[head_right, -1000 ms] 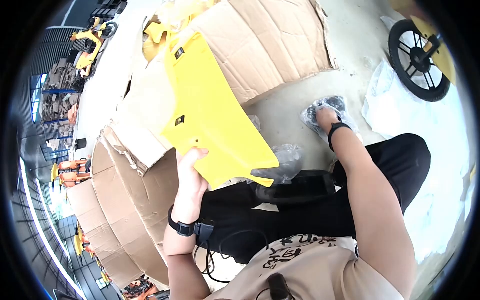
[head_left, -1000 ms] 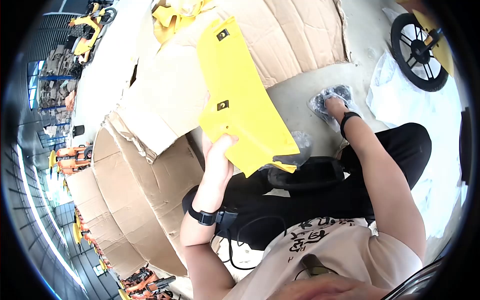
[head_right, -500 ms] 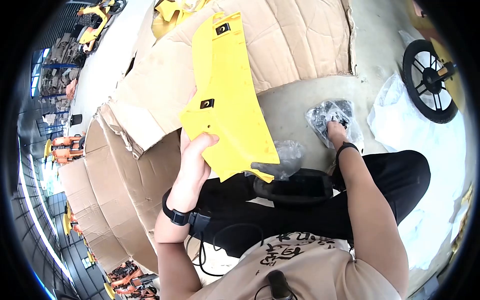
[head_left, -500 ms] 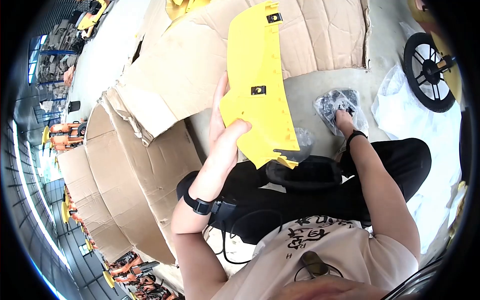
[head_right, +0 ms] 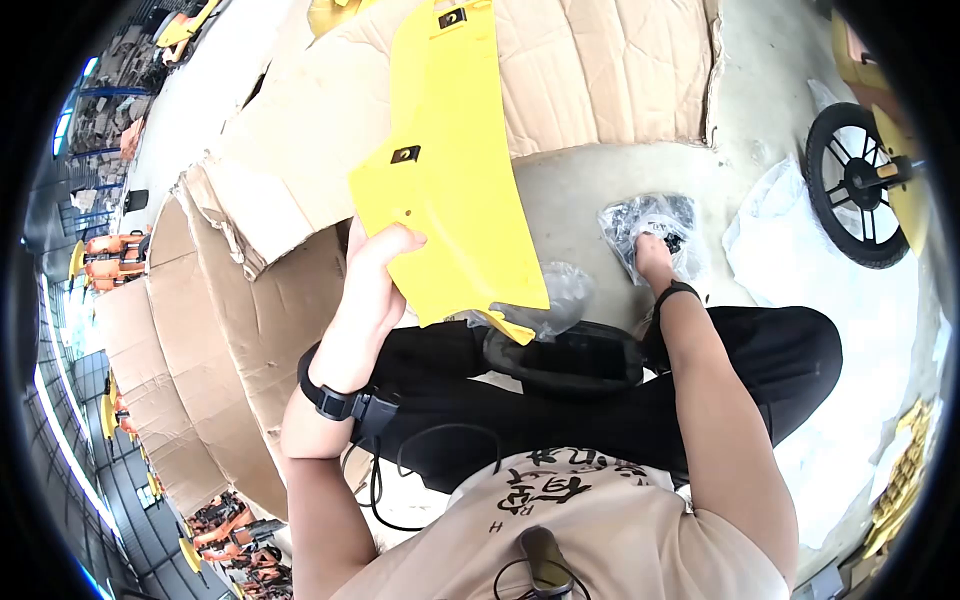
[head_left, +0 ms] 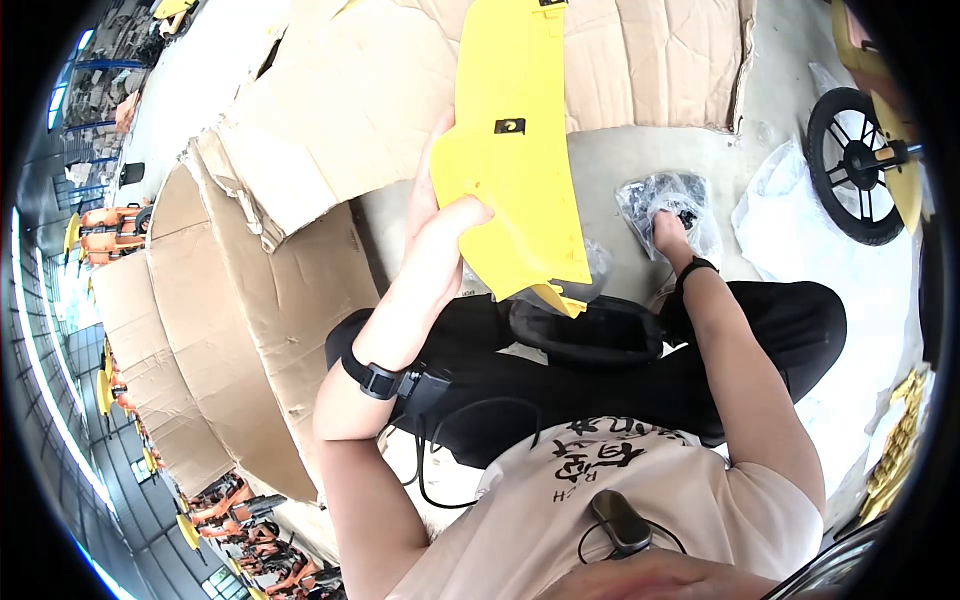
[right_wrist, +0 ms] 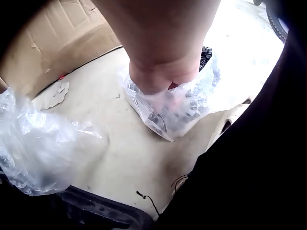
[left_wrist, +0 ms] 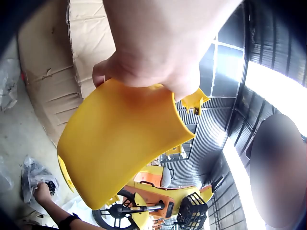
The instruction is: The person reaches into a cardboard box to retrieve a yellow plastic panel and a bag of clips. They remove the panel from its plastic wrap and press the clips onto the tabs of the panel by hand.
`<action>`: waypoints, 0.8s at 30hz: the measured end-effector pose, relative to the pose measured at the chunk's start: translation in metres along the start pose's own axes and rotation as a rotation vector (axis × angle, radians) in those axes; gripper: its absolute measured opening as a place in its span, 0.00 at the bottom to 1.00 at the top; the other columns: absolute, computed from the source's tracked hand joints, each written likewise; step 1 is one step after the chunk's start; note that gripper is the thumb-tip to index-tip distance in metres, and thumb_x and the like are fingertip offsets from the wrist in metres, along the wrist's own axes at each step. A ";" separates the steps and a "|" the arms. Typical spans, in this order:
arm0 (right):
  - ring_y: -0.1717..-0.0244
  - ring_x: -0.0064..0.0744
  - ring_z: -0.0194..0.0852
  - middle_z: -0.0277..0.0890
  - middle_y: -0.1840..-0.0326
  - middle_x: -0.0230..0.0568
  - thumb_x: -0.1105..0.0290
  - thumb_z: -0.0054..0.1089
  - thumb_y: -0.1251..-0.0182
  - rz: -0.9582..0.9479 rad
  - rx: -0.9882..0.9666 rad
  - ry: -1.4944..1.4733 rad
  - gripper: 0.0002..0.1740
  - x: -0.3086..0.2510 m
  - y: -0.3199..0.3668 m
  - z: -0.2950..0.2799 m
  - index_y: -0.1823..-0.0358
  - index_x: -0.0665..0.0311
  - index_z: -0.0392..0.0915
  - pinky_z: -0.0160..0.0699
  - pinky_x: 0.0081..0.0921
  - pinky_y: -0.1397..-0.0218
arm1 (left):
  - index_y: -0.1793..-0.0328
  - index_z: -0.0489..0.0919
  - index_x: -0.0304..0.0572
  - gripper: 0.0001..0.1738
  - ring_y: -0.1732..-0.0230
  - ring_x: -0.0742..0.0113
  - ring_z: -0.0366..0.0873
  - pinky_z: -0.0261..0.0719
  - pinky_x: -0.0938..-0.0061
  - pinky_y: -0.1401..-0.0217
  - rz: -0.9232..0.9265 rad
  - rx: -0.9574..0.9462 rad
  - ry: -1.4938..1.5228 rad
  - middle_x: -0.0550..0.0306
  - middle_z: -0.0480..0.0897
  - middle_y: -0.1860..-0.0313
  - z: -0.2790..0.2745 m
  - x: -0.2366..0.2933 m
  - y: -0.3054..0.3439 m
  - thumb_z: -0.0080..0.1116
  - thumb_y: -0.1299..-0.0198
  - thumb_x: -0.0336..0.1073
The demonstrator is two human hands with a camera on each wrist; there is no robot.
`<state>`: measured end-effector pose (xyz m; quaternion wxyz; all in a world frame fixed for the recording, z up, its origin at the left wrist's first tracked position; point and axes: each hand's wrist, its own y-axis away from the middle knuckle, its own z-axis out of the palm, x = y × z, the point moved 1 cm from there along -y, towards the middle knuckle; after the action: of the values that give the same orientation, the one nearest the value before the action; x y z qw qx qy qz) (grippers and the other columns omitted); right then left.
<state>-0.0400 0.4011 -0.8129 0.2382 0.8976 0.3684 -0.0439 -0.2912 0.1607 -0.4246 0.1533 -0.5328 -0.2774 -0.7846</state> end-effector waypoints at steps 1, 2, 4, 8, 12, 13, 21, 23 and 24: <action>0.47 0.58 0.78 0.80 0.51 0.59 0.75 0.48 0.37 0.067 0.000 -0.020 0.12 -0.002 0.000 -0.002 0.59 0.68 0.81 0.77 0.46 0.42 | 0.20 0.52 0.38 0.50 0.32 0.59 0.70 0.69 0.66 0.30 -0.034 0.029 0.023 0.48 0.70 0.32 0.000 0.001 0.002 0.53 0.54 0.28; 0.47 0.59 0.78 0.80 0.51 0.62 0.75 0.47 0.37 0.103 0.004 -0.049 0.13 -0.003 -0.001 -0.006 0.59 0.70 0.81 0.77 0.46 0.41 | 0.22 0.55 0.37 0.47 0.33 0.60 0.71 0.70 0.66 0.31 -0.067 0.056 0.045 0.48 0.71 0.33 0.000 0.002 0.003 0.52 0.54 0.28; 0.46 0.60 0.78 0.79 0.51 0.63 0.74 0.48 0.38 0.172 0.027 -0.076 0.12 -0.001 -0.007 -0.009 0.59 0.70 0.81 0.77 0.46 0.41 | 0.25 0.59 0.36 0.44 0.35 0.60 0.73 0.71 0.66 0.32 -0.079 0.057 0.085 0.48 0.73 0.35 0.001 0.003 0.003 0.52 0.54 0.28; 0.45 0.59 0.78 0.78 0.47 0.63 0.72 0.54 0.39 0.332 0.055 -0.156 0.14 0.003 -0.019 -0.023 0.56 0.70 0.82 0.76 0.44 0.39 | 0.33 0.68 0.33 0.35 0.40 0.59 0.76 0.75 0.65 0.36 -0.112 0.070 0.204 0.49 0.78 0.42 0.000 0.007 0.005 0.52 0.54 0.27; 0.43 0.55 0.78 0.80 0.48 0.59 0.71 0.59 0.41 0.430 0.034 -0.217 0.16 0.004 -0.023 -0.037 0.53 0.69 0.83 0.76 0.42 0.38 | 0.35 0.69 0.32 0.33 0.42 0.58 0.78 0.75 0.65 0.38 -0.121 0.081 0.246 0.49 0.79 0.44 -0.001 0.009 0.007 0.52 0.53 0.27; 0.43 0.55 0.79 0.81 0.49 0.58 0.71 0.60 0.42 0.466 0.054 -0.244 0.16 0.009 -0.028 -0.036 0.53 0.69 0.83 0.76 0.41 0.38 | 0.35 0.69 0.32 0.33 0.43 0.58 0.78 0.76 0.65 0.38 -0.136 0.080 0.248 0.49 0.79 0.44 -0.002 0.010 0.008 0.51 0.53 0.27; 0.65 0.39 0.85 0.82 0.59 0.41 0.85 0.64 0.44 0.561 -0.127 -1.122 0.15 0.053 -0.062 -0.007 0.55 0.63 0.81 0.90 0.37 0.72 | 0.35 0.70 0.32 0.32 0.43 0.58 0.78 0.76 0.66 0.38 -0.163 0.086 0.293 0.48 0.79 0.44 -0.007 0.013 0.013 0.51 0.51 0.27; 0.67 0.40 0.84 0.81 0.60 0.41 0.85 0.64 0.43 0.591 -0.308 -1.006 0.16 0.048 -0.060 -0.030 0.54 0.63 0.80 0.90 0.39 0.74 | 0.35 0.70 0.32 0.31 0.43 0.58 0.78 0.76 0.66 0.39 -0.172 0.083 0.296 0.48 0.79 0.43 -0.006 0.016 0.014 0.51 0.50 0.28; 0.65 0.39 0.84 0.81 0.61 0.40 0.85 0.63 0.43 0.527 -0.321 -0.892 0.15 0.060 -0.067 -0.022 0.55 0.62 0.80 0.91 0.38 0.74 | 0.35 0.70 0.32 0.31 0.43 0.58 0.78 0.76 0.66 0.39 -0.159 0.078 0.303 0.48 0.79 0.43 -0.006 0.017 0.014 0.51 0.50 0.28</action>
<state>-0.0445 0.4909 -0.8351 0.5086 0.8061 -0.0040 -0.3027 -0.2944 0.1470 -0.4072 0.1512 -0.3783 -0.3228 -0.8543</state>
